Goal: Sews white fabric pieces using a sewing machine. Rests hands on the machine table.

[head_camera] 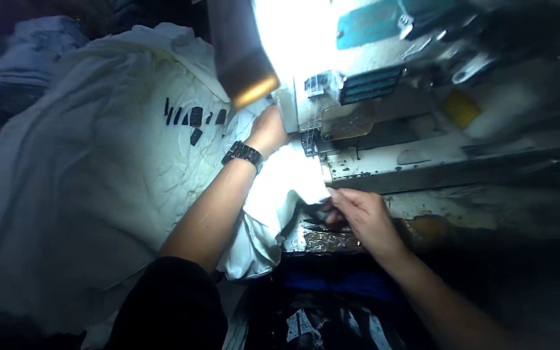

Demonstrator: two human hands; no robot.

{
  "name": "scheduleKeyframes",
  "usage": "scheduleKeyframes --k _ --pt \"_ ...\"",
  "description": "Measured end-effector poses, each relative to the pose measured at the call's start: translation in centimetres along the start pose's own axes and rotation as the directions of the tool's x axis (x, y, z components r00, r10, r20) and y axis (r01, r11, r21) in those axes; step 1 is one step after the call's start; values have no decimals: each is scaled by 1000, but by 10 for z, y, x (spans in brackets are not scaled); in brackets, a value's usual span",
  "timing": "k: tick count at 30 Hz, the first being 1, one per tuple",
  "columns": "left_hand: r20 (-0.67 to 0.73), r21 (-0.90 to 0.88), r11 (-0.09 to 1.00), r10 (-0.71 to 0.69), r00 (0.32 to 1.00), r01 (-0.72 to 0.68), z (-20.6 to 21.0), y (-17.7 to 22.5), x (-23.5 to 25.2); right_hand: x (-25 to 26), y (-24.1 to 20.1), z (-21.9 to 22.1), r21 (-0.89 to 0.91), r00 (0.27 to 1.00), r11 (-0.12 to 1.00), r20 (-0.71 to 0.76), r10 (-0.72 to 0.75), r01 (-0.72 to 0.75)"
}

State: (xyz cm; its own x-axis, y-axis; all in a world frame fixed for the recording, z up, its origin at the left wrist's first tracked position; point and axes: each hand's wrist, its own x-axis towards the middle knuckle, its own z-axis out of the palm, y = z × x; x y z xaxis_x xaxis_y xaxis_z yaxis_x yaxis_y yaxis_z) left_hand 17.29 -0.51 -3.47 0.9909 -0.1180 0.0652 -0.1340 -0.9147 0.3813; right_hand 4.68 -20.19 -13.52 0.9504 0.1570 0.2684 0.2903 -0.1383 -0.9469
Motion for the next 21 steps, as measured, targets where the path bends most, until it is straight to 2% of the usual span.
scheduleKeyframes --k 1,3,5,6,8,10,12,15,18,21 --pt "2 13 1000 9 1000 -9 -6 1 -6 -7 -1 -6 -129 991 985 -68 -119 110" --pt "-101 -63 989 124 987 -131 -16 3 -37 -15 -4 -20 -299 923 906 -149 -354 299" --pt "-319 -124 918 323 891 -377 -11 1 -77 -13 -7 -26 -421 881 827 -120 -458 373" --pt "-355 -93 881 406 842 -464 -7 2 -93 -6 -5 -24 -445 872 800 -79 -482 402" --pt "-281 67 870 486 827 -489 2 5 -112 9 2 -13 -421 863 789 -25 -504 449" --pt "-258 158 870 493 831 -467 18 4 -113 12 1 -7 -330 892 853 -61 -448 405" --pt "-356 114 870 487 798 -480 28 0 -109 9 -8 -6 -212 908 905 -129 -399 368" --pt "-581 -68 832 415 700 -550 20 6 -113 -3 -14 -10 -135 895 907 -159 -417 398" --pt "-706 -171 802 305 639 -572 -11 18 -125 -13 -20 20 -185 893 876 23 -449 446" --pt "-753 -47 844 322 574 -535 -27 27 -122 1 -28 86 -223 826 813 336 -453 537"
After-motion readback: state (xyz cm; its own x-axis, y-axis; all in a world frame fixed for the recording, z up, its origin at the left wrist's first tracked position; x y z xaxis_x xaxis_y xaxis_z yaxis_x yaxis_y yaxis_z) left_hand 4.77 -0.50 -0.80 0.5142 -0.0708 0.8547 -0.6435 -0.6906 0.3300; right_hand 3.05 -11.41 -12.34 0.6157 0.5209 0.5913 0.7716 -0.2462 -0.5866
